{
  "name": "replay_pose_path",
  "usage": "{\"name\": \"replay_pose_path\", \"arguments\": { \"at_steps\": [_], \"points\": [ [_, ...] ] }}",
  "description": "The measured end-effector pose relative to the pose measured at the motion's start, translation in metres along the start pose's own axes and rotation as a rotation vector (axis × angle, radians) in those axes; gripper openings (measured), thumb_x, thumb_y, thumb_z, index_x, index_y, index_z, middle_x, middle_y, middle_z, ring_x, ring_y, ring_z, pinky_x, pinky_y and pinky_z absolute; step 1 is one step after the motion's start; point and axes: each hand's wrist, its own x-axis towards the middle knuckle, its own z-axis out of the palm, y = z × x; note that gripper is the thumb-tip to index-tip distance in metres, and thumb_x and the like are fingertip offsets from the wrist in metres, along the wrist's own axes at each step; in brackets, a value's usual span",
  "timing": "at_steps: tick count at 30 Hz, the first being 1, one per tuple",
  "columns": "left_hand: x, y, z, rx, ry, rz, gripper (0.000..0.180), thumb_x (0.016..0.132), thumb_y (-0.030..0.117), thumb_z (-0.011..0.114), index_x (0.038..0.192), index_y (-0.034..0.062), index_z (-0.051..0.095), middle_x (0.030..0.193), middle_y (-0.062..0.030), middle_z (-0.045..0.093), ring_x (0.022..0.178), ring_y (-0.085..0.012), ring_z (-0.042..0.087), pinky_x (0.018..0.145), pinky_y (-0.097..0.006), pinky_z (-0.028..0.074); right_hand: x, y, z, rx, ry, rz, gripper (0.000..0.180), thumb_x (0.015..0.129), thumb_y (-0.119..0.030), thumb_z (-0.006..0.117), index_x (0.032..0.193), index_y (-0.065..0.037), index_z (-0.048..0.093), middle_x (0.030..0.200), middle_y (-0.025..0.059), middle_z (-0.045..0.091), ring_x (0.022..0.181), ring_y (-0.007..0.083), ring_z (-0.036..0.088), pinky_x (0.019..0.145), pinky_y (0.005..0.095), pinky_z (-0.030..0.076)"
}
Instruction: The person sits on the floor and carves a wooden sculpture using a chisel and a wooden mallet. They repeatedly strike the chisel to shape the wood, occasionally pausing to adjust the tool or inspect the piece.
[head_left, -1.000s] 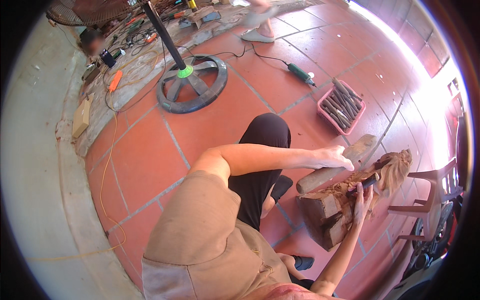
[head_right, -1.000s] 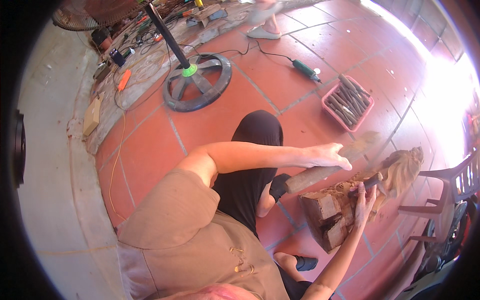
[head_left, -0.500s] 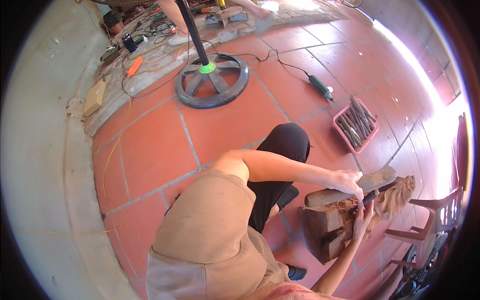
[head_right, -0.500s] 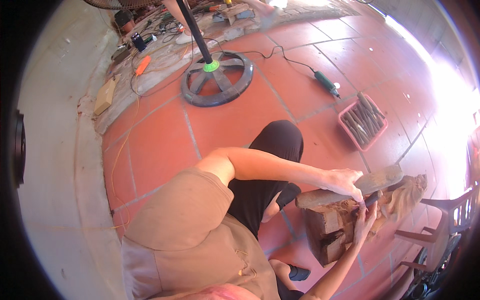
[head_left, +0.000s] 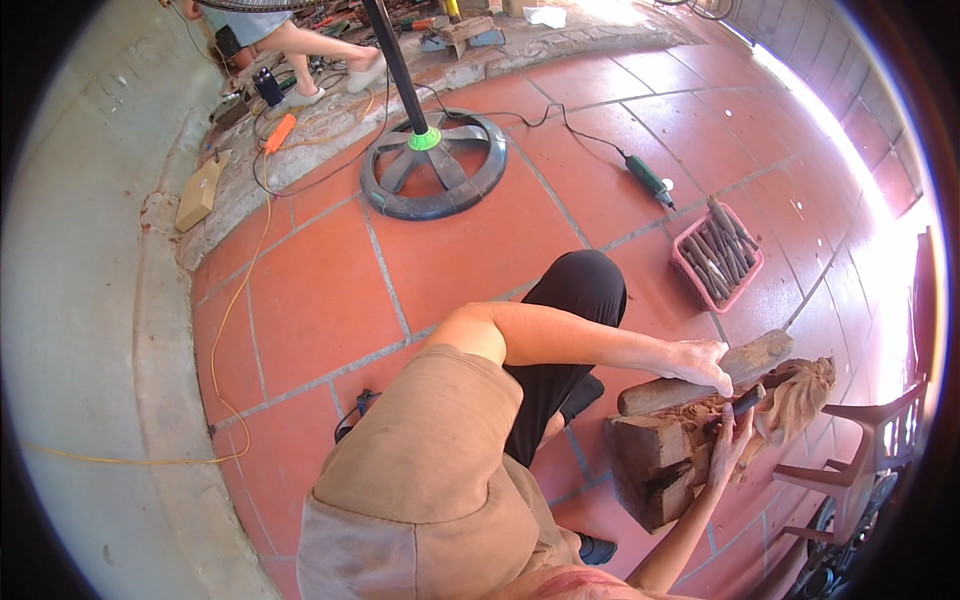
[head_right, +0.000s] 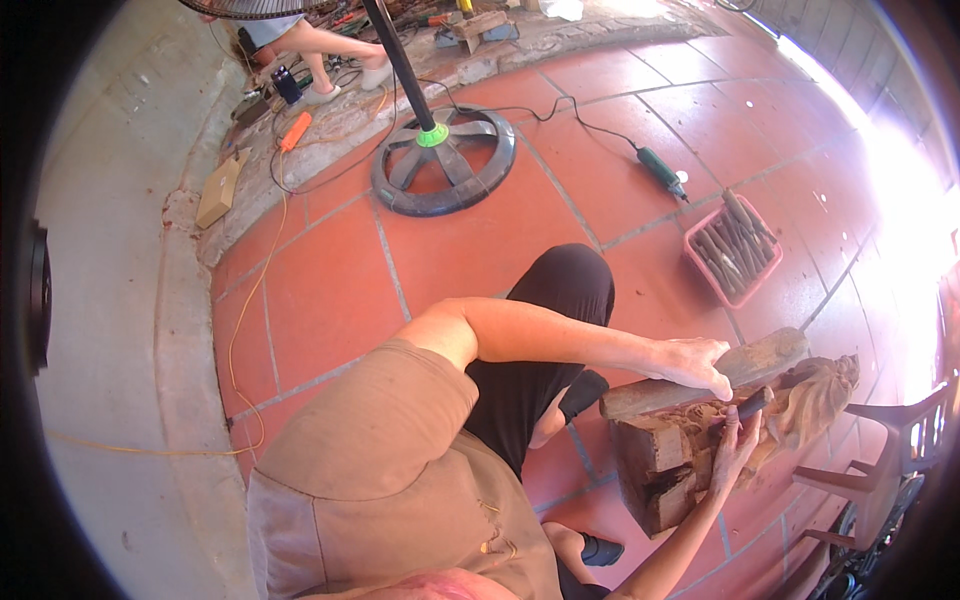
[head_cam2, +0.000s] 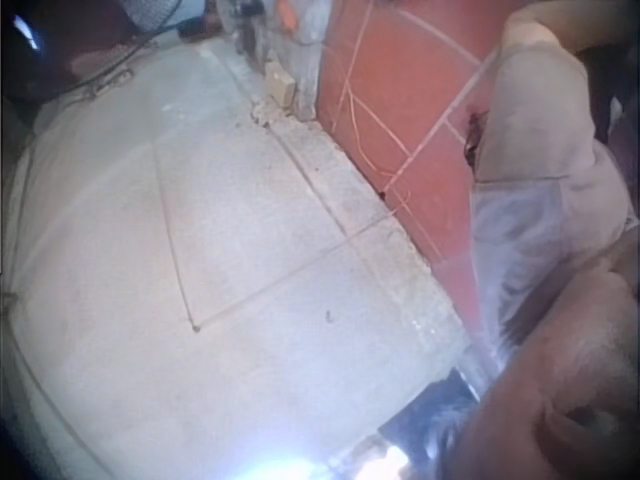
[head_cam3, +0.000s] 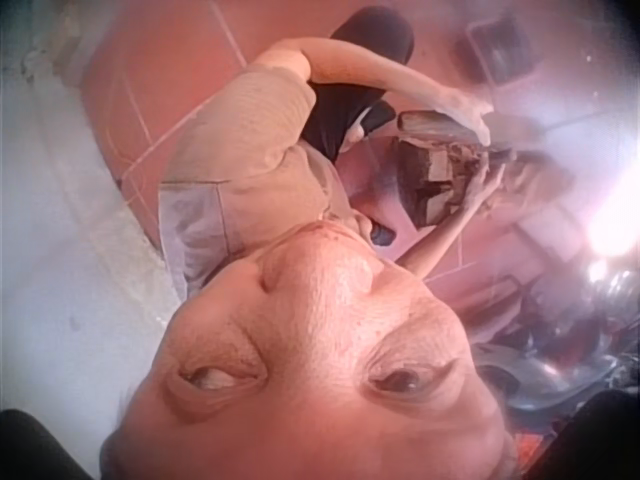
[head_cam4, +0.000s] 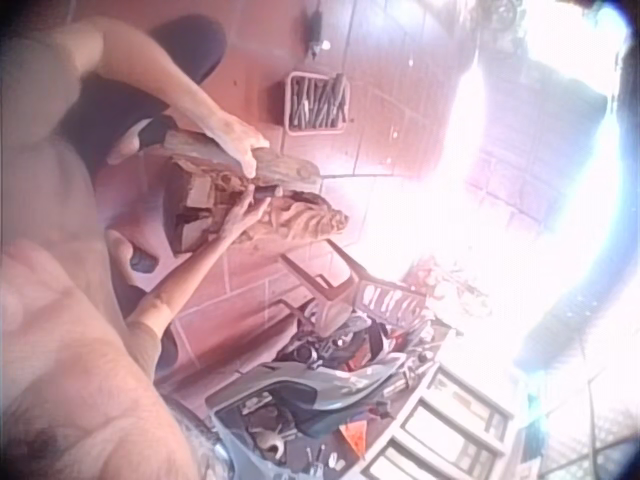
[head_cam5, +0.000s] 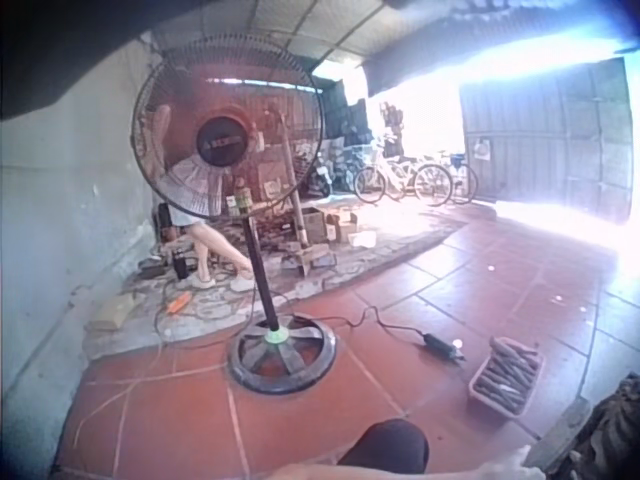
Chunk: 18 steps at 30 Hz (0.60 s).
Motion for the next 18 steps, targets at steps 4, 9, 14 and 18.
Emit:
{"name": "replay_pose_path", "arguments": {
  "at_steps": [4, 9, 14, 18],
  "points": [
    [-0.001, -0.001, 0.000, -0.046, 0.000, 0.008, 0.068, 0.078, 0.032, 0.075, 0.127, -0.0094, 0.054, 0.118, -0.0246, 0.065, 0.111, -0.0294, 0.063, 0.095, -0.040, 0.048, 0.000, -0.001, 0.002, 0.038, 0.007, -0.001, 0.034, 0.102, -0.022, 0.064, 0.127, 0.000, 0.056, 0.092, 0.0026, 0.061, 0.072, 0.0105, 0.061, 0.063, 0.0239, 0.046],
    [0.004, -0.006, 0.001, -0.038, 0.001, 0.012, 0.068, 0.078, 0.032, 0.075, 0.128, -0.0091, 0.053, 0.118, -0.0241, 0.065, 0.111, -0.0297, 0.063, 0.096, -0.041, 0.048, -0.003, 0.007, -0.009, 0.069, -0.055, 0.091, 0.045, 0.102, -0.020, 0.064, 0.139, 0.000, 0.047, 0.102, 0.0034, 0.060, 0.077, 0.0116, 0.062, 0.067, 0.0248, 0.049],
    [0.007, -0.009, 0.001, -0.018, 0.014, 0.027, 0.067, 0.078, 0.032, 0.075, 0.127, -0.0087, 0.054, 0.116, -0.0238, 0.065, 0.110, -0.0297, 0.063, 0.096, -0.041, 0.048, 0.000, 0.019, -0.010, 0.070, -0.037, 0.066, 0.046, 0.102, -0.021, 0.065, 0.139, 0.000, 0.048, 0.097, 0.0023, 0.060, 0.077, 0.0111, 0.062, 0.066, 0.0233, 0.047],
    [0.006, -0.008, 0.001, -0.020, 0.006, 0.029, 0.067, 0.077, 0.032, 0.075, 0.126, -0.0083, 0.054, 0.115, -0.0238, 0.066, 0.110, -0.0300, 0.064, 0.095, -0.041, 0.049, 0.001, 0.016, -0.011, 0.051, -0.039, 0.074, 0.043, 0.102, -0.020, 0.065, 0.137, 0.000, 0.050, 0.098, 0.0023, 0.060, 0.075, 0.0106, 0.062, 0.065, 0.0229, 0.047]
  ]
}}
